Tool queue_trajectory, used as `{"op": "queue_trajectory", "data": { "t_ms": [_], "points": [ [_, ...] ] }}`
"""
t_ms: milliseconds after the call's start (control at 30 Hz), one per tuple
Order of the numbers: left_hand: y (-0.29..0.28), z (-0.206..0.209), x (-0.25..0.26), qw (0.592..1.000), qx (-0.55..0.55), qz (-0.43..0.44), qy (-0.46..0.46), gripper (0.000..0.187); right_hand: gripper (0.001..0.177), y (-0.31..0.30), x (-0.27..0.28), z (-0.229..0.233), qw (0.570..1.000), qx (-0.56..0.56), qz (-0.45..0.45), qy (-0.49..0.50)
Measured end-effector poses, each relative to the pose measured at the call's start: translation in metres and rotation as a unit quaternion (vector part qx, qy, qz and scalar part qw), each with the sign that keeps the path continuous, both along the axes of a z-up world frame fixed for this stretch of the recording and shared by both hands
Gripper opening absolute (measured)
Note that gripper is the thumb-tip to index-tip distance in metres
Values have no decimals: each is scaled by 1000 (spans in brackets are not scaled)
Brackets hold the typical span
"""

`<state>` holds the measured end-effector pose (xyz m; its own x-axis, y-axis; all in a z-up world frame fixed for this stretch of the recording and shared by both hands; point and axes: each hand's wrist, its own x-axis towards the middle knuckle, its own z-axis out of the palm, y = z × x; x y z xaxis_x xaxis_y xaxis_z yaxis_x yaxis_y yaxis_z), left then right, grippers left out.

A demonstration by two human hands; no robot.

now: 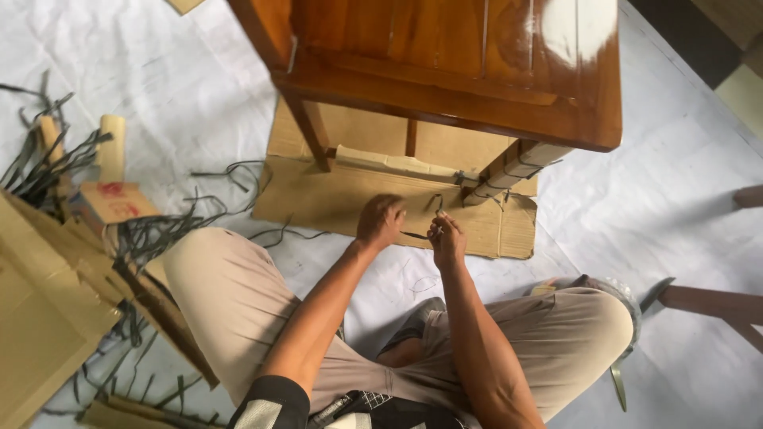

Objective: Wrapping wooden chair legs with cardboard and plastic ties for protection.

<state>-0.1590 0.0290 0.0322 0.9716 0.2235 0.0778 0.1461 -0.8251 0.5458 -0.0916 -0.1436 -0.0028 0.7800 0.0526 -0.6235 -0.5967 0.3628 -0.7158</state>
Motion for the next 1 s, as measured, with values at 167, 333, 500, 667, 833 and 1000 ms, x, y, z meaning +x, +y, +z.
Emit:
{"op": "queue_trajectory", "data": {
  "t_ms": [167, 333, 500, 667, 833, 1000],
  "points": [
    [21, 11, 50, 989, 80, -65, -106, 42, 28, 15, 0, 4, 1000, 15, -5, 7],
    [42, -17, 93, 971, 174, -96, -135, 63, 22, 33, 11, 13, 999, 20, -5, 30],
    [60, -14, 107, 975, 89, -143, -145, 39, 33, 47, 28, -3, 999, 11, 23, 40],
    [58, -25, 110, 992, 64, -113, 2, 48, 37, 67, 45, 11, 998, 6, 39, 53],
    [56, -89, 129, 989, 20, -71, 127, 53, 30, 71, 65, -35, 997, 46, 34, 54],
    [43, -113, 137, 986, -112, -50, 116, 62, 19, 75, 67, 0, 993, 59, 86, 57]
  ]
}}
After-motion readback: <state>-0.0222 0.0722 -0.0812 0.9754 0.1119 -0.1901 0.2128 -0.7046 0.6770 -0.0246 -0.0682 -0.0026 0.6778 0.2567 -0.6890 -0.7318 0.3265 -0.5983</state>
